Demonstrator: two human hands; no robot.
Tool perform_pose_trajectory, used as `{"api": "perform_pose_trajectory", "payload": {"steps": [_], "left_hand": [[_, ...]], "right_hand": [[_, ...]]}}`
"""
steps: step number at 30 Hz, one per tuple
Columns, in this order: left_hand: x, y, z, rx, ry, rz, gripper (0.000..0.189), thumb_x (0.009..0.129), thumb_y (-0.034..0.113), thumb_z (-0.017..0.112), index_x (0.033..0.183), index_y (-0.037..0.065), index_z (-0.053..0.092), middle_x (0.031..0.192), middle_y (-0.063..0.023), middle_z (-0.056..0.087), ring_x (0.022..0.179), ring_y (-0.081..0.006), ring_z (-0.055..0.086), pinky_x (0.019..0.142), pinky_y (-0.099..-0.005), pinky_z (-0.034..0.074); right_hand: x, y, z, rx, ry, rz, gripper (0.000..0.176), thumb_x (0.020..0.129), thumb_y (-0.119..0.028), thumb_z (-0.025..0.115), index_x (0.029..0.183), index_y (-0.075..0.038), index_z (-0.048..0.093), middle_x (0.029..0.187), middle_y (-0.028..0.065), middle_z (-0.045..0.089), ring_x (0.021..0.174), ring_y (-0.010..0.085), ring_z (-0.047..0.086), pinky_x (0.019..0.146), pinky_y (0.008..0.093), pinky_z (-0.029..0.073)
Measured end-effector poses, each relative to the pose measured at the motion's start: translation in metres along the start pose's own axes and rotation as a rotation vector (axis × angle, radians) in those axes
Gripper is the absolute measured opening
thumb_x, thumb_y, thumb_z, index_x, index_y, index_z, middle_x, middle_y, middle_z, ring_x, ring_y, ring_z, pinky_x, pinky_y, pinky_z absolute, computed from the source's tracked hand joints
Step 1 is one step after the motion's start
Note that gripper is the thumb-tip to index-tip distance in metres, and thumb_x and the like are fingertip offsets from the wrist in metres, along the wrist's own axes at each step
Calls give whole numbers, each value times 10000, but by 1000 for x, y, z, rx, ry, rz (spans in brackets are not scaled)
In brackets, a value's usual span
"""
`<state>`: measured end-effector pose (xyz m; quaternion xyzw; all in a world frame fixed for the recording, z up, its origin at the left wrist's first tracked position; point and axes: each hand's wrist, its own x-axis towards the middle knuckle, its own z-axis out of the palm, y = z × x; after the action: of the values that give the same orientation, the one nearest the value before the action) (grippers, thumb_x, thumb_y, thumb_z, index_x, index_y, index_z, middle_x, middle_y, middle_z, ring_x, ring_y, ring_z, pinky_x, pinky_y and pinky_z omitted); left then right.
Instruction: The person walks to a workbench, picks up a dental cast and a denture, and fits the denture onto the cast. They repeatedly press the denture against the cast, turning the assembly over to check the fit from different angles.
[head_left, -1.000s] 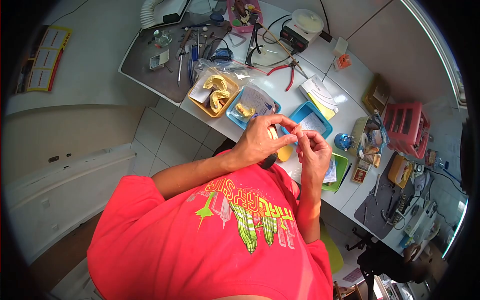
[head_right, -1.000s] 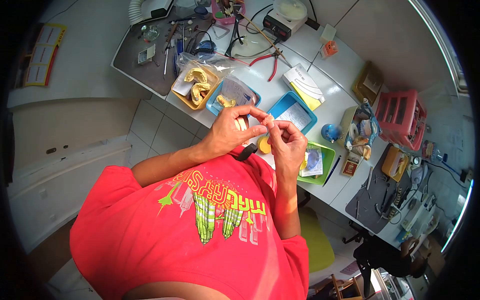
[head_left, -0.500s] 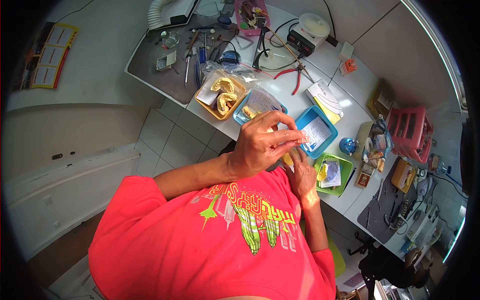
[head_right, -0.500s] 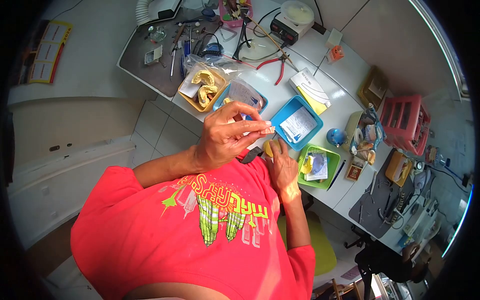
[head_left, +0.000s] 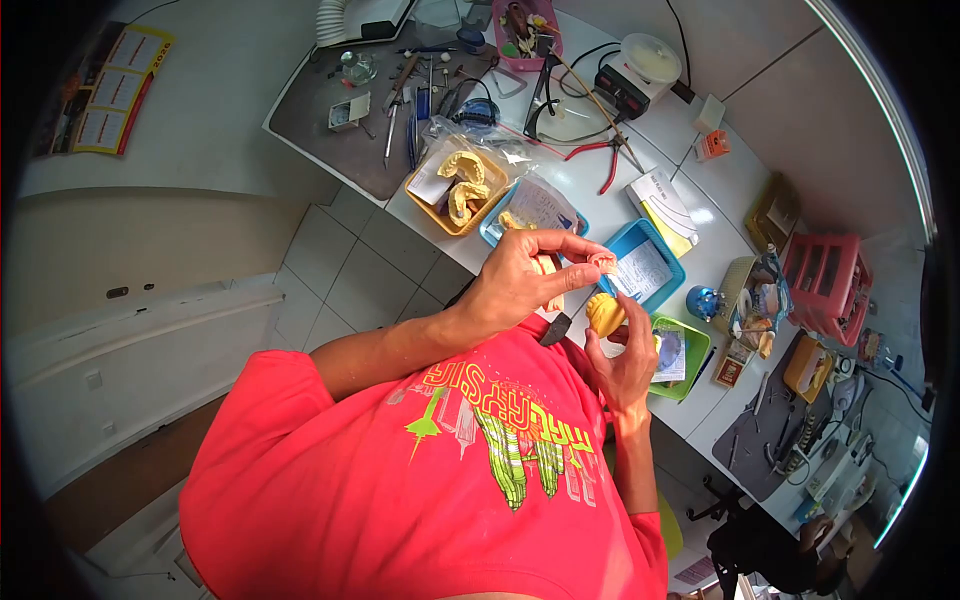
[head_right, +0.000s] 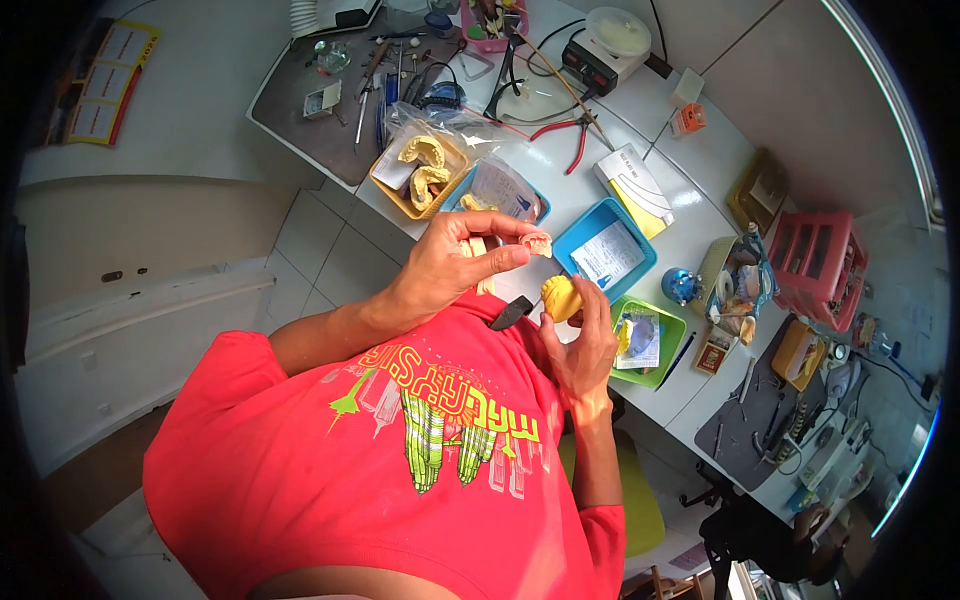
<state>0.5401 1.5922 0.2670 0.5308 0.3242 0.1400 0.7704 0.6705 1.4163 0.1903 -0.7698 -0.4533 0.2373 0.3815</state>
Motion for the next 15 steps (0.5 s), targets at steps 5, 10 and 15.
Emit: {"api": "perform_pose_trajectory", "payload": {"steps": [5, 10, 15], "left_hand": [[6, -15, 8, -66, 15, 118, 229, 902, 171, 691, 1066, 13, 707, 931, -6, 705, 629, 19, 544, 520, -157, 428], [4, -9, 9, 0, -2, 81, 208, 905, 122, 674, 1060, -16, 684, 995, -58, 696, 810, -63, 586, 728, -214, 464], [1, -8, 12, -22, -4, 49, 200, 911, 77, 655, 1073, -39, 663, 1067, -106, 694, 1002, -134, 641, 932, -271, 500]], "right_hand": [[12, -50, -25, 345, 243, -19, 650, 729, 50, 723, 1327, 19, 468, 1298, 147, 563, 947, 190, 672, 815, 308, 570], [17, -60, -28, 322, 265, -147, 680, 693, 43, 761, 1313, 2, 486, 1310, 182, 551, 1025, 229, 654, 841, 324, 563], [18, -57, -19, 234, 292, -194, 704, 651, 26, 805, 1290, -23, 517, 1304, 197, 551, 1093, 271, 629, 838, 336, 563]]}}
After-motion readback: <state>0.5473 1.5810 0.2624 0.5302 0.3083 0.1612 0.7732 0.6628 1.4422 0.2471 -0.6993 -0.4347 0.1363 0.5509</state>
